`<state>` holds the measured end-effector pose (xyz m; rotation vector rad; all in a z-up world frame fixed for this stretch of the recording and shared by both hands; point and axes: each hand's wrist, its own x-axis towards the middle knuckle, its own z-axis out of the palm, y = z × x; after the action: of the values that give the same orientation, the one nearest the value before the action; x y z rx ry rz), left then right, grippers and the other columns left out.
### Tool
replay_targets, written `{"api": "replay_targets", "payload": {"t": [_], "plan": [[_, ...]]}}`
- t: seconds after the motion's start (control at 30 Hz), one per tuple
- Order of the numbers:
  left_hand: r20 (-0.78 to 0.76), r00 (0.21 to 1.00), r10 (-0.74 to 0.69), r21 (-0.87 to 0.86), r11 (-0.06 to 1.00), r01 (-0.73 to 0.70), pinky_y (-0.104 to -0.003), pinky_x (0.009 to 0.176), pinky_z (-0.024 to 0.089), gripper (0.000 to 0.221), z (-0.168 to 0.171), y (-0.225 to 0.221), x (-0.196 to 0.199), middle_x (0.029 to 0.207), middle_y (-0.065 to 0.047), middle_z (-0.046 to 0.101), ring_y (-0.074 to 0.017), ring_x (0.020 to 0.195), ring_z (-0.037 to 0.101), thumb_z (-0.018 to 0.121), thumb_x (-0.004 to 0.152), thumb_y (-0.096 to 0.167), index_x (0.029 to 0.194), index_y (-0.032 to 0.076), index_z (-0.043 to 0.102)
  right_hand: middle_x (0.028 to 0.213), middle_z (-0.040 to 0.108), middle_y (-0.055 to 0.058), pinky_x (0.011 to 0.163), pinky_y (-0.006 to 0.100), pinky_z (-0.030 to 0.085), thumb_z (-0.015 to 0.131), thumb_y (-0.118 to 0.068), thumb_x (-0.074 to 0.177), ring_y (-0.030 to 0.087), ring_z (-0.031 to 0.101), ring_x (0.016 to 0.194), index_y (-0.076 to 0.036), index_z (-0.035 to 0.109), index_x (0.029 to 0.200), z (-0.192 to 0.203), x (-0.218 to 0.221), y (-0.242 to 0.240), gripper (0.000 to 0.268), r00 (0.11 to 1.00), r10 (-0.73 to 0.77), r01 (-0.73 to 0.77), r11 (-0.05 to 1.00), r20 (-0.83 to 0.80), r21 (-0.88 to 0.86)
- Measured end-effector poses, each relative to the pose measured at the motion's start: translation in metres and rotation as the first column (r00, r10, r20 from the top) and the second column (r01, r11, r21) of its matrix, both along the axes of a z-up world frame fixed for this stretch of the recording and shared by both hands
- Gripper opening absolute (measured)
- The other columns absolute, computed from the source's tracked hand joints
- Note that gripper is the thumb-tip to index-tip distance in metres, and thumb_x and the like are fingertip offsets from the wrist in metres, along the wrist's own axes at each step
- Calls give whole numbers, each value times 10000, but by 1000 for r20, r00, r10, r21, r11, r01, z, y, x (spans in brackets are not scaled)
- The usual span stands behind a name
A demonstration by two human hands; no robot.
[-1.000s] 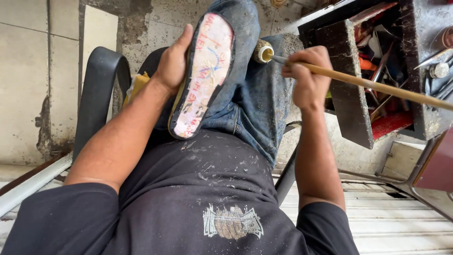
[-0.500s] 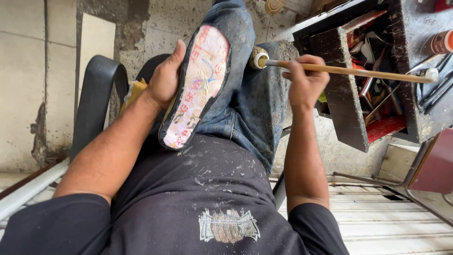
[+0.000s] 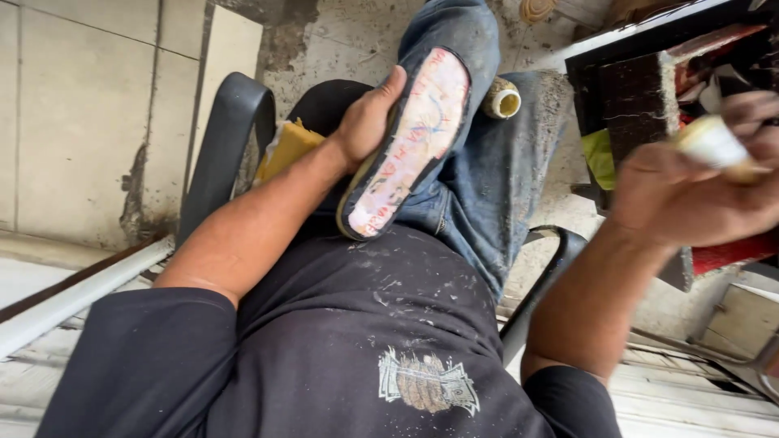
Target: Applying a pink coating to the bottom of a shoe sole using a long-handled brush
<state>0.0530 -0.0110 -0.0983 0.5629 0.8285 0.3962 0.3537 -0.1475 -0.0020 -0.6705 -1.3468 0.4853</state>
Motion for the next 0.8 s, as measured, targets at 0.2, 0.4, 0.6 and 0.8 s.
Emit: {"api": "replay_targets", "payload": {"t": [0.2, 0.4, 0.6, 0.8], "plan": [[-191, 980, -62, 262, 958, 112, -272, 1044, 528, 787, -1, 2, 2, 1276, -100, 737, -172, 1178, 679, 384, 863, 654, 1260, 49, 695, 1116, 700, 220, 705, 325, 680, 658, 170, 909, 309, 742, 785, -28, 586, 969, -16, -74, 25, 218, 975, 40, -127, 908, -220, -398], [-117, 992, -52, 239, 968, 79, -275, 958, 574, 690, -8, 0, 2, 1161, -109, 776, -169, 1066, 721, 421, 906, 601, 1141, 41, 748, 906, 695, 249, 589, 365, 639, 694, 59, 1025, 294, 692, 659, -37, 534, 1049, -60, -108, 64, 188, 962, -179, 47, 853, -206, -520], [-113, 992, -57, 289, 953, 88, -267, 1009, 547, 693, -14, 0, 2, 1198, -99, 766, -157, 1117, 705, 394, 925, 595, 1173, 50, 743, 863, 682, 239, 516, 345, 596, 708, 50, 1009, 279, 672, 592, -49, 500, 1017, -59, -108, 67, 230, 968, -159, 24, 826, -192, -564], [-71, 994, -82, 294, 951, 100, -297, 909, 606, 694, -8, -1, 0, 1136, -114, 783, -195, 1040, 745, 382, 916, 613, 1108, 62, 757, 817, 632, 200, 550, 357, 574, 684, -7, 1072, 283, 655, 634, -70, 478, 1059, -68, -98, 81, 216, 978, -105, 11, 887, -179, -462]]}}
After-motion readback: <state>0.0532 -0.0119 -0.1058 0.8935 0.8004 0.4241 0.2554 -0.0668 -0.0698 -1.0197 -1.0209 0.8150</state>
